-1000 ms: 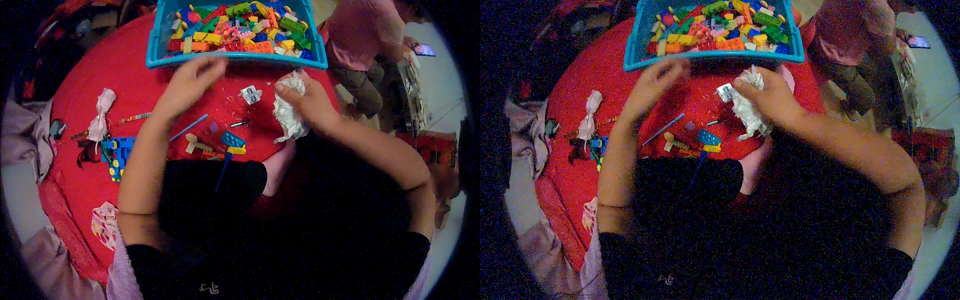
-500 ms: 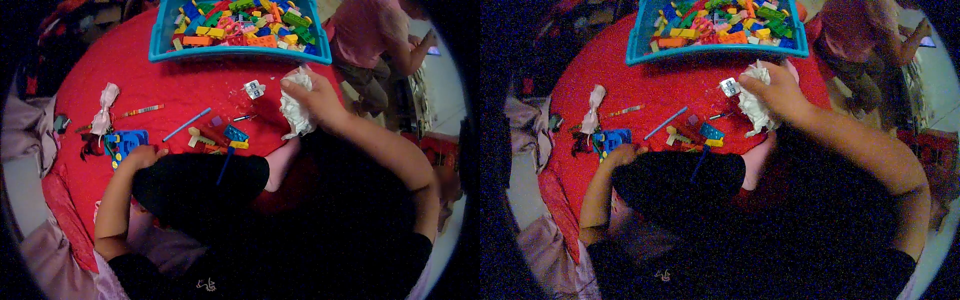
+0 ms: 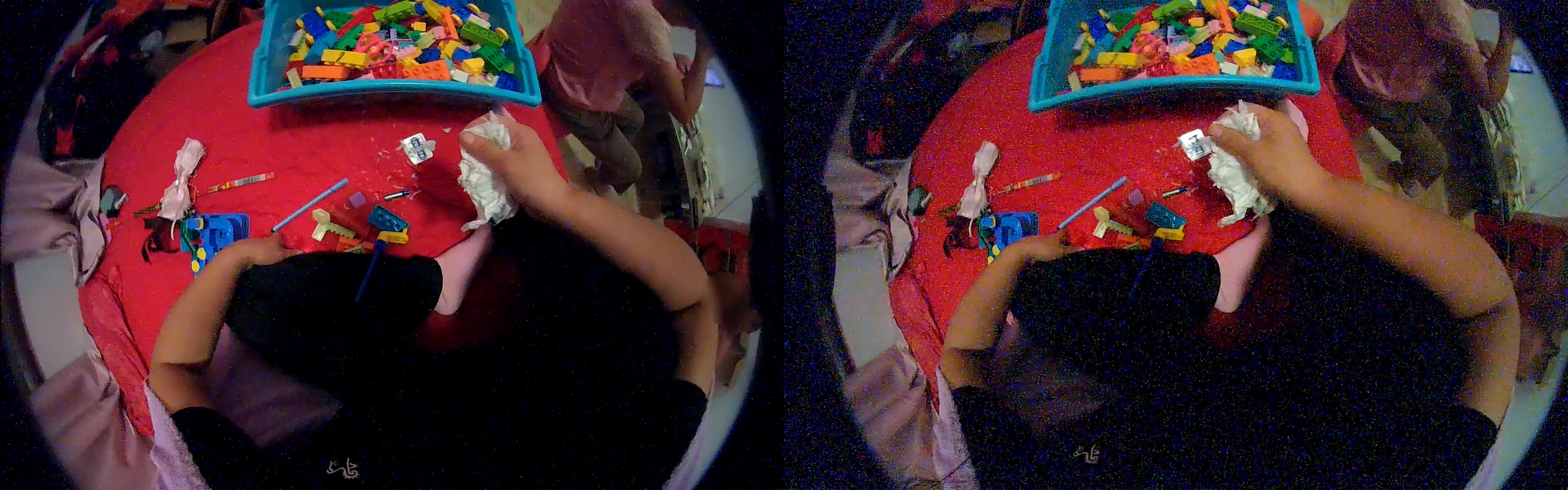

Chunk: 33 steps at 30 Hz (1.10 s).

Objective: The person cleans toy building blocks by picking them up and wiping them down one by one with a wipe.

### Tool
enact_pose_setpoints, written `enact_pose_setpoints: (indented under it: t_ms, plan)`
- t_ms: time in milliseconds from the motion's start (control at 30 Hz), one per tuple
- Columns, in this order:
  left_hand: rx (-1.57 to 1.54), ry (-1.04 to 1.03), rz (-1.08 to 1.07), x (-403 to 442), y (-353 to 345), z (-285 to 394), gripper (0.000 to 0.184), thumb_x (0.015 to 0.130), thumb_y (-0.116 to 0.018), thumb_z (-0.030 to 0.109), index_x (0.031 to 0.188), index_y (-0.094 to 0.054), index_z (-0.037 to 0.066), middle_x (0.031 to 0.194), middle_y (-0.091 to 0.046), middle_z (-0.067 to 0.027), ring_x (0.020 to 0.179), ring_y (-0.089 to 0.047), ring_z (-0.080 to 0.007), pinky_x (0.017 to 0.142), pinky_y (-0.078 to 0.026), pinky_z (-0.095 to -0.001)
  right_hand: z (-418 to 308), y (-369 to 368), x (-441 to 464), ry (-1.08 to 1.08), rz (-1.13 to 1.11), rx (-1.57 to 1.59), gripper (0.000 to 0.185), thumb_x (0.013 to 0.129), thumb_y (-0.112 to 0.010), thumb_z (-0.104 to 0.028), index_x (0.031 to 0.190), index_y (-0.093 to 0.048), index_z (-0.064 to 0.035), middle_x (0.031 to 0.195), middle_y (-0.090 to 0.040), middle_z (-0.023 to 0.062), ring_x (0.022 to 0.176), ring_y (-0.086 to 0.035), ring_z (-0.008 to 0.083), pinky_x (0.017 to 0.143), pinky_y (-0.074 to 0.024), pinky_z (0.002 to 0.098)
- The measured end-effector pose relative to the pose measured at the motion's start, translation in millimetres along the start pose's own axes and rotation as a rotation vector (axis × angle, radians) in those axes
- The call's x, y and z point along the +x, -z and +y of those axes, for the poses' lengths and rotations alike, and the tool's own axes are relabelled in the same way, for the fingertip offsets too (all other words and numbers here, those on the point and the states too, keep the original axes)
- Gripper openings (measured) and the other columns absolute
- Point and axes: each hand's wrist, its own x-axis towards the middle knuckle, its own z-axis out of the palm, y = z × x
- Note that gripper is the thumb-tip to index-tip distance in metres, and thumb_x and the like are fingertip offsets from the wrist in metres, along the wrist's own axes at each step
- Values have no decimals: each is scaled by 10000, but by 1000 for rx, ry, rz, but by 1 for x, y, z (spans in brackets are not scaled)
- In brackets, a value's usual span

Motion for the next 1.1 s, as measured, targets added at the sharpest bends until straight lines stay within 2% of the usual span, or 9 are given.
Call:
enact_pose_setpoints:
  t_ms: [200, 267, 433, 500, 633, 767, 833, 967, 1100]
  plan:
    - [-291, -295, 32, 20, -20, 54, 492, 788, -590, 295, 1122, -428, -28, 1040, -538, -101, 891, -568, -178, 756, -471, -282, -16, 2, -10, -112, -110, 287, 113, 820, -562, -151, 861, -513, -58, 668, -562, 9, 546, -534, 83, 470, -422, 228]
    - [-979, -556, 110, 18, -24, 70, 458, 809, -567, 267, 1137, -407, -8, 1066, -527, -106, 877, -568, -181, 725, -481, -312, -17, 2, -11, -90, -86, 276, 110, 820, -563, -151, 853, -516, -57, 657, -559, 8, 542, -532, 83, 469, -421, 227]
    - [-648, -318, 212, 18, -27, 75, 441, 827, -540, 288, 1163, -400, 40, 1050, -536, -107, 871, -570, -200, 742, -476, -335, -12, 1, -8, -79, -60, 180, 107, 820, -562, -148, 857, -519, -58, 657, -559, 7, 538, -532, 84, 467, -422, 227]
    - [-42, -231, 330, 32, -39, 68, 482, 827, -531, 336, 1170, -394, 27, 1076, -531, -109, 877, -567, -223, 777, -459, -328, -12, 1, -9, -69, -44, 166, 105, 820, -562, -147, 857, -520, -58, 656, -559, 7, 537, -532, 84, 466, -422, 227]
    - [-195, -767, 223, 77, -56, 57, 501, 857, -485, 291, 1240, -296, 31, 1118, -524, -146, 983, -524, -235, 878, -399, -354, -13, -4, -9, -112, -61, 223, 109, 818, -566, -153, 853, -523, -59, 657, -560, 6, 539, -533, 84, 470, -422, 226]
    - [-183, -810, 271, 96, -61, 72, 502, 836, -525, 175, 1243, -268, 33, 1107, -525, -153, 984, -524, -237, 859, -417, -362, -9, -4, -6, -71, -64, 155, 109, 818, -568, -160, 844, -525, -63, 658, -562, 8, 536, -531, 85, 469, -422, 227]
    - [-766, -505, 52, 110, -54, 77, 493, 751, -607, 61, 1161, -339, 3, 1067, -518, -147, 960, -531, -238, 774, -464, -303, -7, -4, -5, -62, -50, 125, 107, 818, -568, -160, 835, -526, -64, 658, -561, 7, 536, -530, 85, 469, -421, 228]
    - [-1085, -659, 250, 68, -35, 96, 451, 745, -598, 29, 1122, -351, 1, 1028, -507, -133, 947, -530, -227, 716, -478, -281, -11, -6, -4, -129, -47, 151, 113, 819, -565, -159, 863, -514, -68, 663, -560, 4, 538, -531, 83, 470, -420, 225]
    - [-94, -942, 778, 56, -34, 103, 403, 715, -590, 37, 1079, -417, 44, 1029, -479, -139, 896, -544, -279, 684, -486, -346, -5, -6, 0, -85, -37, 124, 157, 816, -557, -133, 936, -486, -60, 700, -561, 14, 559, -540, 90, 489, -437, 231]
